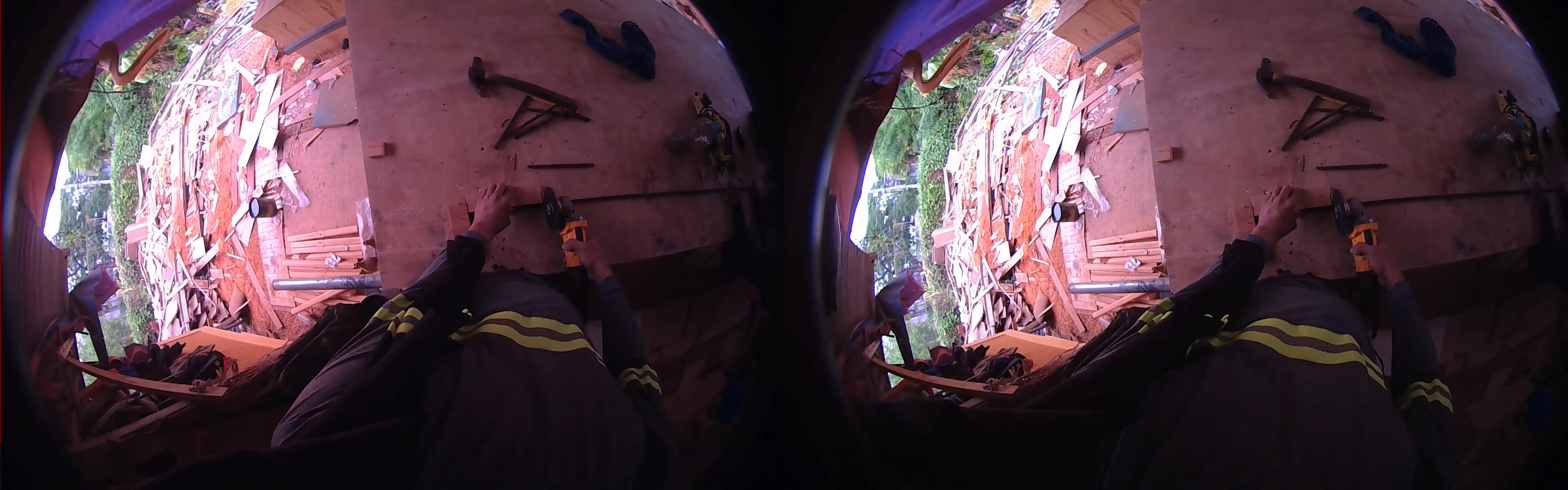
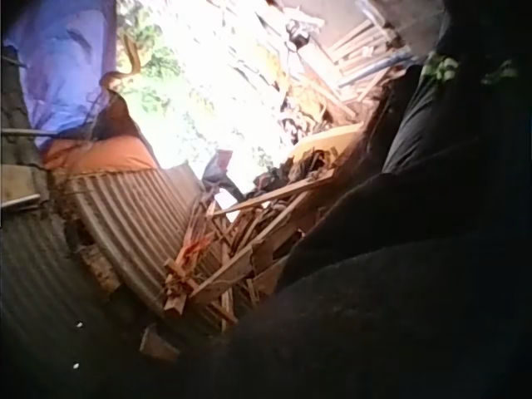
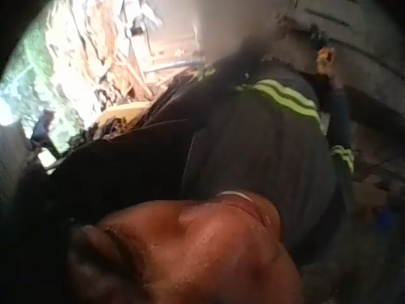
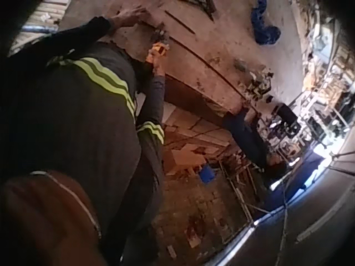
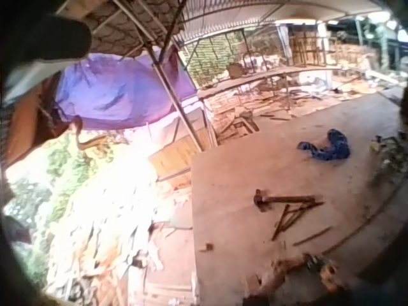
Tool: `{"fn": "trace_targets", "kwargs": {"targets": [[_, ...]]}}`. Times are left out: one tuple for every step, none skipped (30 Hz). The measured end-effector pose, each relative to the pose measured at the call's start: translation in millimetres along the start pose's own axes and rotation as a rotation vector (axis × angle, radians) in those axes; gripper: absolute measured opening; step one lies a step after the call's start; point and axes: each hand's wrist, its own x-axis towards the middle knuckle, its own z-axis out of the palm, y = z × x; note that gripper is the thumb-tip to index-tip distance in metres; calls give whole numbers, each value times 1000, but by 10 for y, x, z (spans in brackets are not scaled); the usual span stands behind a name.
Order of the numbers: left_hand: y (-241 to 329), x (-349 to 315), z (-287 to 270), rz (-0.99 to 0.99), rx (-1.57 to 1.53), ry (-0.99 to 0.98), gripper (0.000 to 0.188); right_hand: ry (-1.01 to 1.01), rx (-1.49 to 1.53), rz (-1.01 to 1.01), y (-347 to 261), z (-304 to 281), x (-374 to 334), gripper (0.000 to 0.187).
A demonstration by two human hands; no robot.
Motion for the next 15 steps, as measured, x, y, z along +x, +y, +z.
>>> {"fn": "trace_targets", "kwargs": {"targets": [[-4,-2,4,0,4,-1,46,2,6,-23,8,4,6,30],[-8,-1,8,1,5,-1,46,2,7,-23,11,2,13,30],[-12,-3,9,-2,5,0,47,16,-16,-10,-2,15,6,30],[-16,-5,11,-4,5,1,47,30,-39,3,-16,28,-4,29],[-23,-2,11,-4,6,0,47,29,-38,4,-26,38,-15,29],[-33,1,11,0,11,-2,45,36,-50,2,-33,46,-26,29],[-42,2,12,5,16,-5,44,43,-61,0,-39,57,-35,28],[-47,0,15,4,17,-5,44,42,-61,0,-44,72,-43,28],[-42,5,14,-1,18,-12,45,49,-63,0,-46,78,-47,28],[-39,8,11,-6,19,-18,46,56,-65,0,-47,82,-48,28],[-35,11,7,-6,19,-18,46,56,-64,0,-44,83,-43,28],[-23,11,5,-8,5,-7,44,72,-92,-13,-36,82,-43,24],[-14,10,1,-11,-10,5,41,87,-121,-26,-29,82,-43,21],[-9,8,-7,-9,-10,3,41,88,-119,-26,-20,85,-43,21],[-10,8,-8,-6,-11,4,41,92,-111,-33,-40,103,-57,21]]}}
